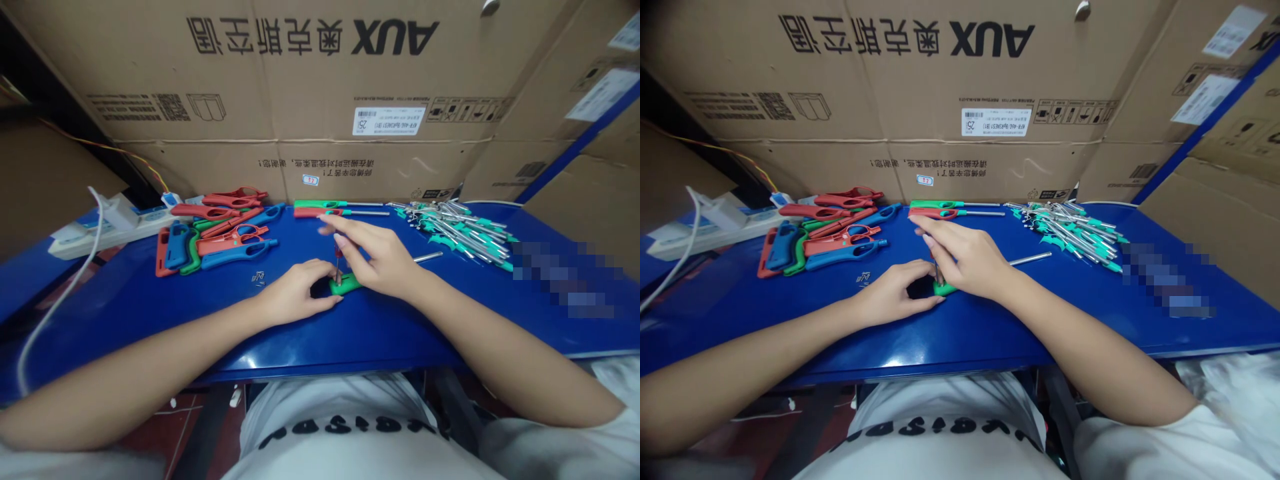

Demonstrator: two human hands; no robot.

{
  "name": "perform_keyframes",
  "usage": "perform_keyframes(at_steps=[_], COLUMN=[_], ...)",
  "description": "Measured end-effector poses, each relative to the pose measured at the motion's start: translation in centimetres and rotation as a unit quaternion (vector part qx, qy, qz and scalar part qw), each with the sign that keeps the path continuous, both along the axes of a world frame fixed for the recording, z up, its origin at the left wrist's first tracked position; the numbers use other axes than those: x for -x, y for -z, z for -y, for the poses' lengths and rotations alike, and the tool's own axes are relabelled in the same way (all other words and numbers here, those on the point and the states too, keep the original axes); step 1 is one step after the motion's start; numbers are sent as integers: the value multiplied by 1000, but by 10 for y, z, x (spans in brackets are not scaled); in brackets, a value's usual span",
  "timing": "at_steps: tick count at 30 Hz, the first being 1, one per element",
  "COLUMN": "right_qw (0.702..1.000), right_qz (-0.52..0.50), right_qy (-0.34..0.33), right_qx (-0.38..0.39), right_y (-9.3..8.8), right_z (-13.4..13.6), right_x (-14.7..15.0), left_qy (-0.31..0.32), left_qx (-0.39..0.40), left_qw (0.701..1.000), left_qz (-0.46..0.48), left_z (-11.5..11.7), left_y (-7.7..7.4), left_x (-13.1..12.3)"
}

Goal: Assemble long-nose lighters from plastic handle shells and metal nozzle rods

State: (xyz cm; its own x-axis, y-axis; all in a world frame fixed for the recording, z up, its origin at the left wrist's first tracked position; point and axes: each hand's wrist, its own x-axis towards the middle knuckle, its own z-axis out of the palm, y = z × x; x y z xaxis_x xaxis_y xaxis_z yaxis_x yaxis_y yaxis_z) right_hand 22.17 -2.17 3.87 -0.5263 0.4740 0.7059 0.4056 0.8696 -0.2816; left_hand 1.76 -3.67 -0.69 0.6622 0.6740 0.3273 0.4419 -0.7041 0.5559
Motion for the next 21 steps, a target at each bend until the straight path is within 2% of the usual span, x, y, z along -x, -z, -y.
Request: perform_keyframes(at_steps=[2, 3, 8, 10, 13, 15, 18, 19, 21], right_qw=[998, 997, 999, 1000, 987, 990, 999, 998, 999], right_qz=[-20, -30, -10, -3, -14, -18, -16, -22, -42], right_qy=[-24, -25, 32, -9, -95, -70, 39, 54, 23], right_qx=[60, 67, -28, 12, 126, 120, 10, -11, 16], right_y=[0, 0, 1, 1, 1, 2, 3, 3, 3], right_z=[0, 0, -2, -2, -2, -2, -2, -1, 0], right_x=[2, 2, 0, 0, 1, 1, 1, 1, 2], left_qy=[-3, -4, -2, 0, 3, 4, 6, 6, 7], left_qx=[4, 3, -5, -2, 0, -8, -20, -23, -20], left_qw=[1000, 1000, 1000, 1000, 1000, 1000, 1000, 1000, 1000], left_qz=[-3, -4, -3, -4, -6, -5, -8, -10, -12], left_z=[0, 0, 0, 0, -1, -1, -2, -2, -2], left_y=[0, 0, -1, -2, -3, -2, -2, -2, -3], left_x=[0, 0, 0, 0, 0, 0, 0, 0, 0])
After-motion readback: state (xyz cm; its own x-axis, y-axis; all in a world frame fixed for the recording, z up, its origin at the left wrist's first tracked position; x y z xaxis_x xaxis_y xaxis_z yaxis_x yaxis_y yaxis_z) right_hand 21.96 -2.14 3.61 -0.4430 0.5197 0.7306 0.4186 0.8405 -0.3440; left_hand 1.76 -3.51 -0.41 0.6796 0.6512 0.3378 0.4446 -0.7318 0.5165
